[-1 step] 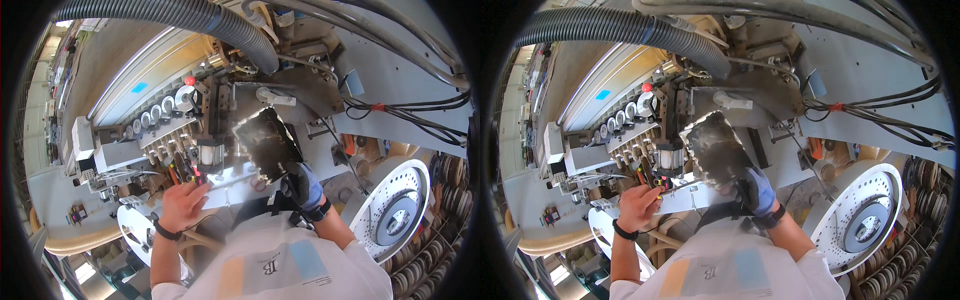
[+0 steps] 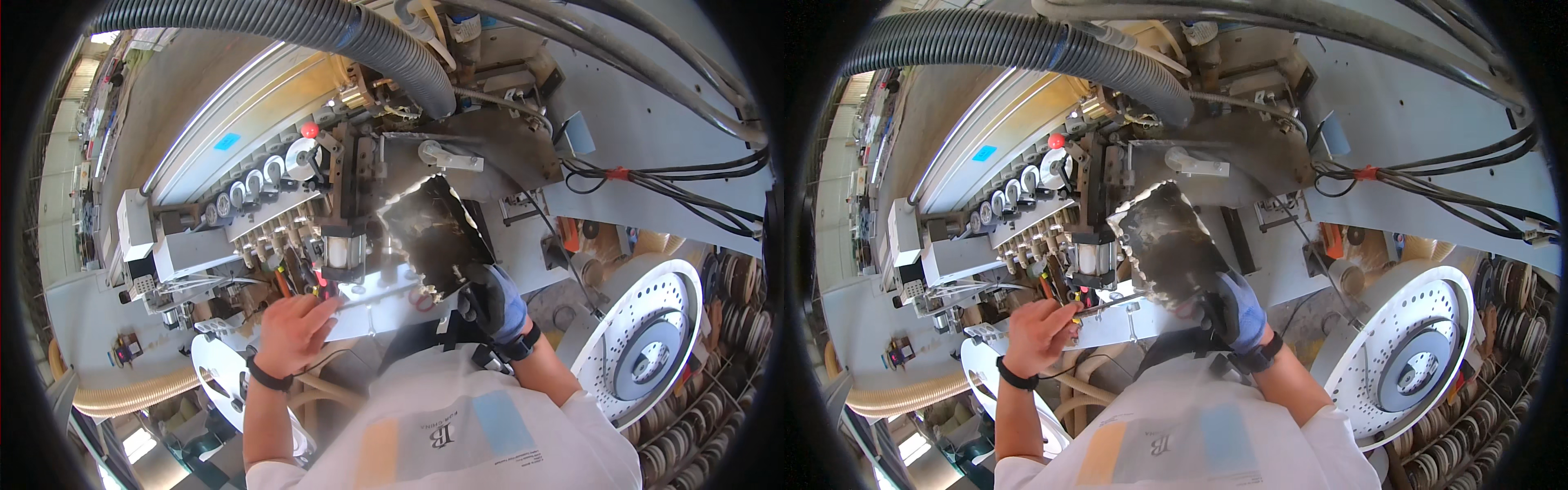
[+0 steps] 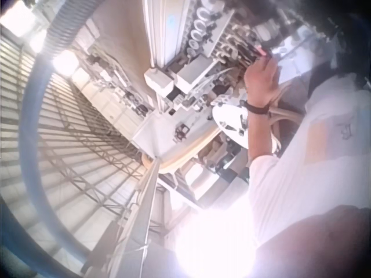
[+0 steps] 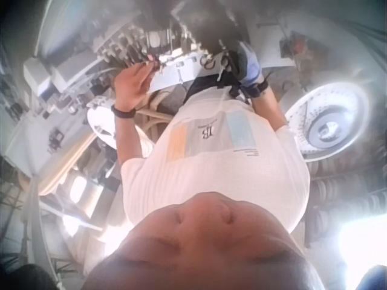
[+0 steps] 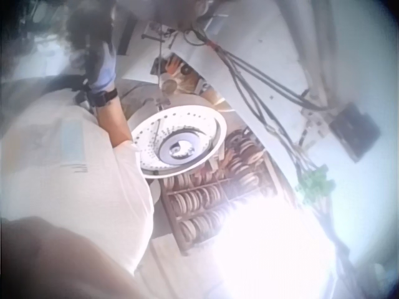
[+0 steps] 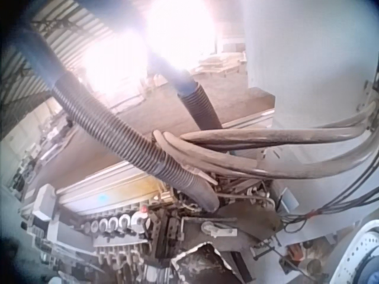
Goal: The person applies a white adhesive to the edges of a dark rectangular object using a small tool. They repeatedly dip the tool into a machine nozzle to collect adhesive and then spread it along the object's perimeter.
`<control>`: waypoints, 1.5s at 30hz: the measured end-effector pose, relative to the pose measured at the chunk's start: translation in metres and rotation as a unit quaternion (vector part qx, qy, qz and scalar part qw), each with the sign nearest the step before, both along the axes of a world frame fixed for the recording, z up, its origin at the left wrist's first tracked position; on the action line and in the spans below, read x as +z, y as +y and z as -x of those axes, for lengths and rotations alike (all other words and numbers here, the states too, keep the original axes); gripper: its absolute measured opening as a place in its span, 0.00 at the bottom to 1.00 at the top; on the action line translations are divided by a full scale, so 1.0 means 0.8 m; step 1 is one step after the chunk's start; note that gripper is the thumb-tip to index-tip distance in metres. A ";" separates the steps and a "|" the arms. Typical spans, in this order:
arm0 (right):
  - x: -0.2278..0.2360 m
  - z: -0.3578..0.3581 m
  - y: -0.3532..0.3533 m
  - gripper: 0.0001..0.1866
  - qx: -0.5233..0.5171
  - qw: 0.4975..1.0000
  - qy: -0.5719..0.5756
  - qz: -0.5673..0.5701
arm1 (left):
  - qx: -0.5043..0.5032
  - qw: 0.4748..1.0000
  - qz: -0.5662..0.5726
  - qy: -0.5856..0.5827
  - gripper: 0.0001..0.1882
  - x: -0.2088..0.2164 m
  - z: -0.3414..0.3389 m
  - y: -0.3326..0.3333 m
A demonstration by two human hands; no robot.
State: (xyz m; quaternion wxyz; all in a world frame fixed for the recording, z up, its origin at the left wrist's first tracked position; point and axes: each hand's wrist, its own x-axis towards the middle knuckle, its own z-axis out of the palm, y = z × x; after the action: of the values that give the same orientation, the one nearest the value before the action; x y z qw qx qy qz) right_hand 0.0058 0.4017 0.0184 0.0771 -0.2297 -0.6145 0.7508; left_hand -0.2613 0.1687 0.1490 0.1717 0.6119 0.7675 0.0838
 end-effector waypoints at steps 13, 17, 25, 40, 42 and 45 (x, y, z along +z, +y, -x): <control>-0.020 0.009 -0.003 0.16 -0.024 0.986 -0.022 0.167 | -0.078 0.987 0.055 0.133 0.18 0.040 0.022 0.017; -0.010 0.005 -0.006 0.17 -0.038 0.997 0.013 0.066 | -0.047 0.991 0.027 0.120 0.20 0.038 0.016 0.010; -0.007 -0.001 -0.003 0.20 -0.027 0.999 0.016 -0.038 | -0.032 0.988 -0.022 0.152 0.23 0.030 0.005 0.011; 0.002 0.011 -0.008 0.19 -0.041 0.997 0.028 -0.066 | -0.064 0.970 0.055 0.230 0.25 0.043 -0.023 0.012; 0.003 0.010 -0.010 0.19 -0.028 0.999 0.033 -0.030 | -0.105 0.965 0.075 0.228 0.23 0.029 -0.027 0.010; -0.007 0.008 -0.012 0.18 -0.017 0.999 0.027 0.039 | -0.081 0.966 0.110 0.218 0.20 0.011 -0.025 0.006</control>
State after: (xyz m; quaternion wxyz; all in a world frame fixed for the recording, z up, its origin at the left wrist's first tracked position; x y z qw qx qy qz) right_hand -0.0004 0.3924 0.0128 0.0974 -0.2222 -0.5784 0.7788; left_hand -0.2413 0.1732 0.1579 0.0726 0.6525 0.7390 -0.1509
